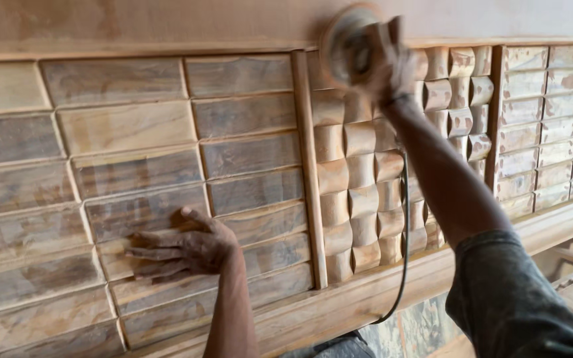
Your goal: The person uses a handheld orbital sander to smooth the surface of a large wooden panel with a raised woven pattern. The left hand rests on the panel for stability while the right hand moves the sander across the textured surface.
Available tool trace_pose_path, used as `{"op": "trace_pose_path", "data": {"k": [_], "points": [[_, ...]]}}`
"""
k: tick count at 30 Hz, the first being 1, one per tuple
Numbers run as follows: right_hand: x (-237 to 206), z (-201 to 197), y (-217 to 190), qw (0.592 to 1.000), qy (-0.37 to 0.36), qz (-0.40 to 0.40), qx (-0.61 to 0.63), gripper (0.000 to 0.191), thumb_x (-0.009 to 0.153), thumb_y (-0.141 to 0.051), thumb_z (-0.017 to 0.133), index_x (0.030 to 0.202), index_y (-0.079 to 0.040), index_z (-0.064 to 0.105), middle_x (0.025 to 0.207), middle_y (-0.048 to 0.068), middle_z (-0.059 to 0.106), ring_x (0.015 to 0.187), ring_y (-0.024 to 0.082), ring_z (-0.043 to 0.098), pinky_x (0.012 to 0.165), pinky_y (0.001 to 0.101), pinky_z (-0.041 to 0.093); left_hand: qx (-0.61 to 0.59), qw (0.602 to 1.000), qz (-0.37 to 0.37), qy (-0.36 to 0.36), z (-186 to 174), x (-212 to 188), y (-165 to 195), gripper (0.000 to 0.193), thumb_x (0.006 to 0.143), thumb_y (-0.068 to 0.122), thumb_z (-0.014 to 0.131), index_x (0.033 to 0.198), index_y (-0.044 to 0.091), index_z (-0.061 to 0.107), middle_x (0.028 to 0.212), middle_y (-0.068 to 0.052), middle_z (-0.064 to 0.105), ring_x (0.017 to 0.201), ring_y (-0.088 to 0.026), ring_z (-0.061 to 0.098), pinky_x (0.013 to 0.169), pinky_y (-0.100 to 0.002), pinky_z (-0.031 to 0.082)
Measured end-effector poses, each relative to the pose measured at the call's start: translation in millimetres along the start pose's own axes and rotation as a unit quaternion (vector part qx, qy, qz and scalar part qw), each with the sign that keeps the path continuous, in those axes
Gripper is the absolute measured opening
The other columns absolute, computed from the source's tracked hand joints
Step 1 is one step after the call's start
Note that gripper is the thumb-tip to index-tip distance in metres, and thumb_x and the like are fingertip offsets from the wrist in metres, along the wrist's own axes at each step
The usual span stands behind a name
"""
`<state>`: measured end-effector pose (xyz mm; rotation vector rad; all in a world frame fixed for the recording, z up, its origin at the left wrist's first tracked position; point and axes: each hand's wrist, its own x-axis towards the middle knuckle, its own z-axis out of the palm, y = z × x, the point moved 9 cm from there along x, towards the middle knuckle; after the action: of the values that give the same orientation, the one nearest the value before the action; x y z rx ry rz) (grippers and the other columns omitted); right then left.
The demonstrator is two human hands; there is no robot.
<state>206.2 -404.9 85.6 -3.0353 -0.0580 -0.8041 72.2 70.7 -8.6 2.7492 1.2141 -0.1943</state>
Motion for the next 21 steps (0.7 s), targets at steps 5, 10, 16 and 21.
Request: {"op": "trace_pose_path", "data": {"k": [5, 10, 16, 21], "points": [[-4.7, 1.2, 7.2, 0.999, -0.02, -0.023, 0.029, 0.037, 0.096, -0.021, 0.075, 0.123, -0.008, 0.054, 0.106, 0.012, 0.057, 0.078, 0.034, 0.069, 0.061, 0.0476, 0.058, -0.008, 1.0, 0.022, 0.002, -4.7, -3.8, 1.0, 0.096, 0.108, 0.077, 0.02, 0.171, 0.006, 0.011, 0.177, -0.02, 0.006, 0.162, -0.048, 0.004, 0.13, -0.07, 0.006], [-16.7, -17.1, 51.1, 0.999, -0.037, 0.027, -0.012, 0.036, 0.096, -0.021, 0.073, 0.123, -0.01, 0.053, 0.112, 0.014, 0.056, 0.081, 0.033, 0.069, 0.064, 0.0464, 0.059, -0.022, 1.0, 0.006, 0.007, -8.7, -3.1, 2.9, 0.097, 0.103, 0.077, 0.022, 0.17, 0.008, 0.011, 0.175, -0.021, 0.003, 0.16, -0.05, 0.002, 0.127, -0.07, 0.004], [-12.1, 11.2, 22.6, 1.0, -0.021, 0.023, 0.0, 0.038, 0.096, -0.023, 0.074, 0.125, -0.01, 0.053, 0.116, 0.017, 0.055, 0.083, 0.034, 0.07, 0.062, 0.0452, 0.06, -0.037, 0.999, 0.022, 0.001, -5.2, -0.1, 6.4, 0.099, 0.103, 0.077, 0.024, 0.169, 0.004, 0.01, 0.173, -0.024, 0.002, 0.157, -0.053, -0.001, 0.123, -0.073, 0.002], [-2.9, 14.7, 21.9, 0.999, -0.03, 0.024, 0.01, 0.04, 0.096, -0.024, 0.075, 0.127, -0.011, 0.053, 0.119, 0.019, 0.054, 0.085, 0.035, 0.071, 0.06, 0.0442, 0.061, -0.032, 0.999, 0.01, 0.01, -7.0, -4.4, 2.9, 0.097, 0.104, 0.076, 0.021, 0.17, 0.005, 0.01, 0.176, -0.022, 0.003, 0.16, -0.05, 0.0, 0.126, -0.072, 0.004]]}}
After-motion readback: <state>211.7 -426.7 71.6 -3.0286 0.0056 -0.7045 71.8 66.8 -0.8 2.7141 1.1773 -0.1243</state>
